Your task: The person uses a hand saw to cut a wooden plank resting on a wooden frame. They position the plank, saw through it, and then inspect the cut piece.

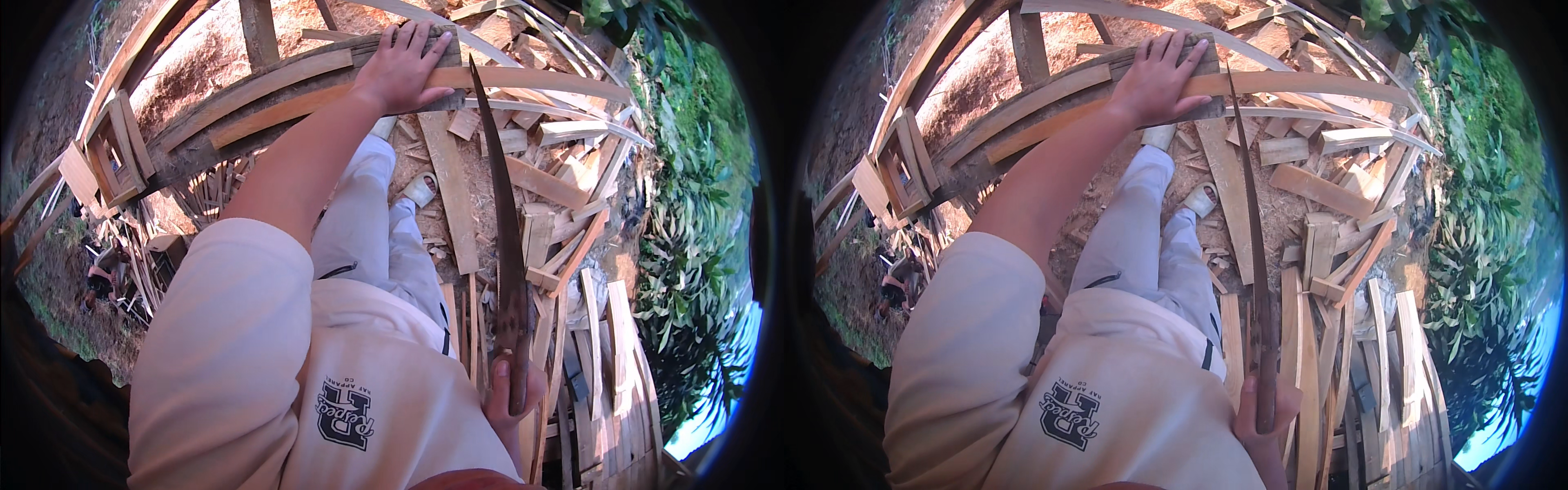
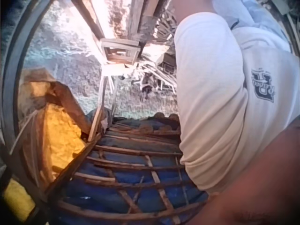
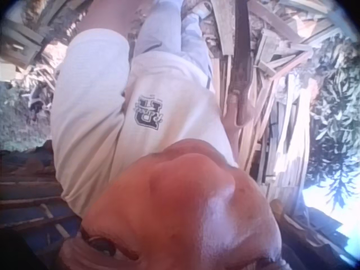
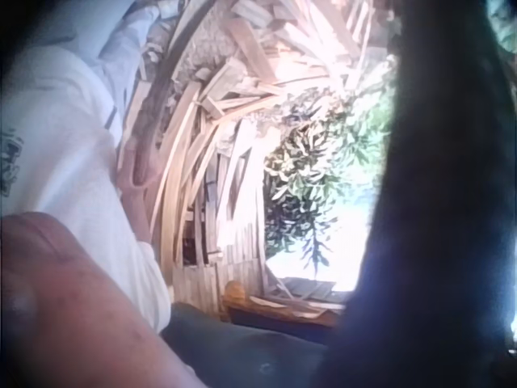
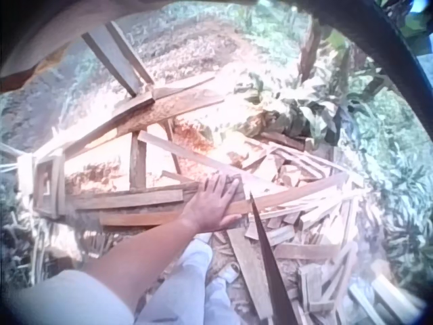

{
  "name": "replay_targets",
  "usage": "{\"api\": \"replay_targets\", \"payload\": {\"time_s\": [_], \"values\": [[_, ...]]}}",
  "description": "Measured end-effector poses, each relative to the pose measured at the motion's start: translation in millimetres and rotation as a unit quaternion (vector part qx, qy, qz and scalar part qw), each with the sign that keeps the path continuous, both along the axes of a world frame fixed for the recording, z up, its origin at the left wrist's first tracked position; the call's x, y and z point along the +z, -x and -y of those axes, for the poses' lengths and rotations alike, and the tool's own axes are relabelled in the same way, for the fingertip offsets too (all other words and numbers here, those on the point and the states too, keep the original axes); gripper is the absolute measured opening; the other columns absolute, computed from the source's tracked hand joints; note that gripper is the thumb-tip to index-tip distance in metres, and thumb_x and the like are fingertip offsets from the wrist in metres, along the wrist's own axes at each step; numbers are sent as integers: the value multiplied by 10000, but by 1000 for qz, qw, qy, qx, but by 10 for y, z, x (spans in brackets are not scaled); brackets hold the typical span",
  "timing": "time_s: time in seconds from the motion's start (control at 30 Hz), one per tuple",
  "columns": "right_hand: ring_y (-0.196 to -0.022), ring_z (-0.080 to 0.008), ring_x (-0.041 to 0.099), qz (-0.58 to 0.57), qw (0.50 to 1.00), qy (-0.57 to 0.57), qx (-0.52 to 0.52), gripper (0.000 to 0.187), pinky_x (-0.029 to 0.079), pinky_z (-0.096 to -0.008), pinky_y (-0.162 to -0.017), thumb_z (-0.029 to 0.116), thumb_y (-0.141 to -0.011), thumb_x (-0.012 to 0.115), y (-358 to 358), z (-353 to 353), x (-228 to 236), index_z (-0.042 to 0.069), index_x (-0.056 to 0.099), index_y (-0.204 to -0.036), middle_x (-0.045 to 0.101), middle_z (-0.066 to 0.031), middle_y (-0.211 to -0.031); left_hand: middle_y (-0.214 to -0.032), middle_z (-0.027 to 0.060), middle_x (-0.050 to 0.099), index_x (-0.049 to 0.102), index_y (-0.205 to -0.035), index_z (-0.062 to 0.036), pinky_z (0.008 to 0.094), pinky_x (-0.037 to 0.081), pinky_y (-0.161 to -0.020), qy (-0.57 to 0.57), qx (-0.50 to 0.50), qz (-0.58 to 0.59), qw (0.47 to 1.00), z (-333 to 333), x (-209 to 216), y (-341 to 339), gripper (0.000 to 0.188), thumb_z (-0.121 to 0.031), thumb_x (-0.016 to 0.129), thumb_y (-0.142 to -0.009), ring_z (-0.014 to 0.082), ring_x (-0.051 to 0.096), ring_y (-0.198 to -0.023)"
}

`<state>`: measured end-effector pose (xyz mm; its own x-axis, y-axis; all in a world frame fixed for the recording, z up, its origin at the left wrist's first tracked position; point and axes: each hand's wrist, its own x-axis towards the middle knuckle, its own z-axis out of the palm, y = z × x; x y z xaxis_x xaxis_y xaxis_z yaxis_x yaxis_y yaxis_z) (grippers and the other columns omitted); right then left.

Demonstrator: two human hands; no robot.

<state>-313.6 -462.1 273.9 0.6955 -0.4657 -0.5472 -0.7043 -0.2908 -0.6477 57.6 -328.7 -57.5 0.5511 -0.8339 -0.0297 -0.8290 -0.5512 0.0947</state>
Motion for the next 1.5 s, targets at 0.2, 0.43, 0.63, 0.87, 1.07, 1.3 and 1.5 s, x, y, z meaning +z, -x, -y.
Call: {"api": "replay_targets", "payload": {"time_s": [0.2, 0.43, 0.63, 0.87, 1.07, 1.3, 1.5], "values": [[-455, -168, 439, 6, 990, -39, -134, 202, 297, -330, -463, 95, -884, 619, -15, 56, -50, -27, 595, -725, 465, -63, -538, -1578, 222, 423, 369, -1625, -110, 555, 266, -1205, -17, 9, 14, 1000, -1, 15, 16, 874, -694, 515, -991, 390, 365, -1459], [-492, -78, 420, 45, 994, -56, -86, 214, 280, -273, -464, 65, -971, 615, -719, 139, -851, -6, 576, -773, 490, -15, -576, -1564, 228, 432, 402, -1612, -116, 557, 265, -1201, 0, 1, 16, 1000, -1, 16, 14, 875, -716, 501, -983, 396, 384, -1447], [-492, -59, 423, 54, 993, -51, -90, 222, 281, -245, -456, 71, -996, 621, -870, 177, -897, 1, 561, -794, 508, -4, -594, -1584, 228, 414, 407, -1609, -108, 572, 265, -1202, -12, 0, 4, 1000, 3, 17, -22, 870, -708, 501, -986, 402, 376, -1453], [-552, -67, 425, 70, 992, -74, -75, 168, 314, -282, -512, 64, -984, 637, -1408, 212, -1401, -4, 614, -832, 482, 8, -589, -1538, 240, 460, 435, -1596, -108, 579, 259, -1193, -6, -6, 17, 1000, -12, 5, -36, 862, -707, 499, -980, 400, 405, -1414], [-565, -73, 433, 127, 984, -70, -107, 234, 336, -304, -523, 106, -976, 674, -2062, 242, -2277, -6, 628, -776, 504, 4, -594, -1538, 259, 446, 441, -1587, -94, 590, 258, -1214, 5, -4, -32, 999, 37, -11, -11, 868, -702, 527, -973, 412, 395, -1436], [-576, -65, 432, 201, 975, -65, -63, 218, 339, -299, -525, 92, -984, 659, -1776, 212, -2539, -3, 616, -791, 504, 3, -606, -1570, 222, 438, 442, -1592, -120, 538, 279, -1212, 13, 16, -12, 1000, 22, 7, 12, 873, -705, 558, -954, 395, 396, -1439], [-574, -64, 433, 238, 966, -84, -58, 229, 337, -295, -521, 94, -990, 663, -1691, 229, -2607, 8, 598, -788, 499, -1, -612, -1564, 214, 455, 449, -1592, -136, 520, 282, -1215, 23, 17, 18, 999, 30, -24, -10, 892, -711, 599, -928, 383, 390, -1451]]}}
